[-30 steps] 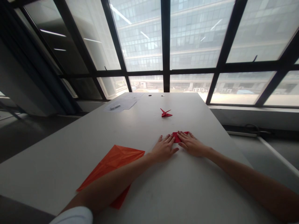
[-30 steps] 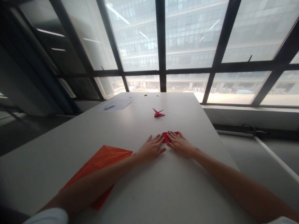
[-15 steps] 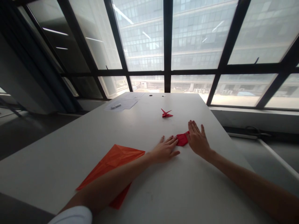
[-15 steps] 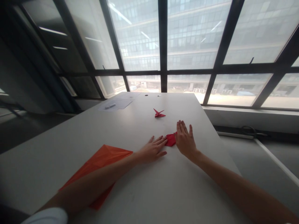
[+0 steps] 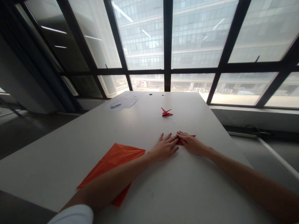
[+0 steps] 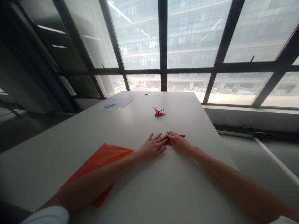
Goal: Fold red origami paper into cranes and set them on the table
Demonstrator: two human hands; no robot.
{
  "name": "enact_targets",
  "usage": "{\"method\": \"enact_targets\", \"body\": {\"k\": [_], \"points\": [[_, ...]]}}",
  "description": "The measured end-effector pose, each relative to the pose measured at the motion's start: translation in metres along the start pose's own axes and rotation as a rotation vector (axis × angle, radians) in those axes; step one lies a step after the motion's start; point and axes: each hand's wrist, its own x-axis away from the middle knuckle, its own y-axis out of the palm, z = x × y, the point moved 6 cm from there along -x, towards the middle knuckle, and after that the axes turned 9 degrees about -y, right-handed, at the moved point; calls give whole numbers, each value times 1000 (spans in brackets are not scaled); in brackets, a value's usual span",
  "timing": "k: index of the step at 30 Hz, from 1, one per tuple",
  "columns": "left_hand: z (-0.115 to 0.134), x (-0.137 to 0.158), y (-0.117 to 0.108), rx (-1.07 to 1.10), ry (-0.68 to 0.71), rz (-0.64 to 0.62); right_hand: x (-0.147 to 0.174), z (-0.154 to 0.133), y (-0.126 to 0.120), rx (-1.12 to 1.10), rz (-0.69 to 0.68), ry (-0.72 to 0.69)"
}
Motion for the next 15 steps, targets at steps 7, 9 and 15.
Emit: {"method": "enact_targets", "body": {"k": [7, 9, 15], "points": [[-13, -5, -9, -22, -142, 144, 1, 0, -11, 15, 71, 18], [-21, -7, -13, -10, -198, 191, 1, -4, -13, 57, 81, 13], [-37, -10, -21, 110, -314, 269, 1, -11, -19, 98, 97, 5]]}}
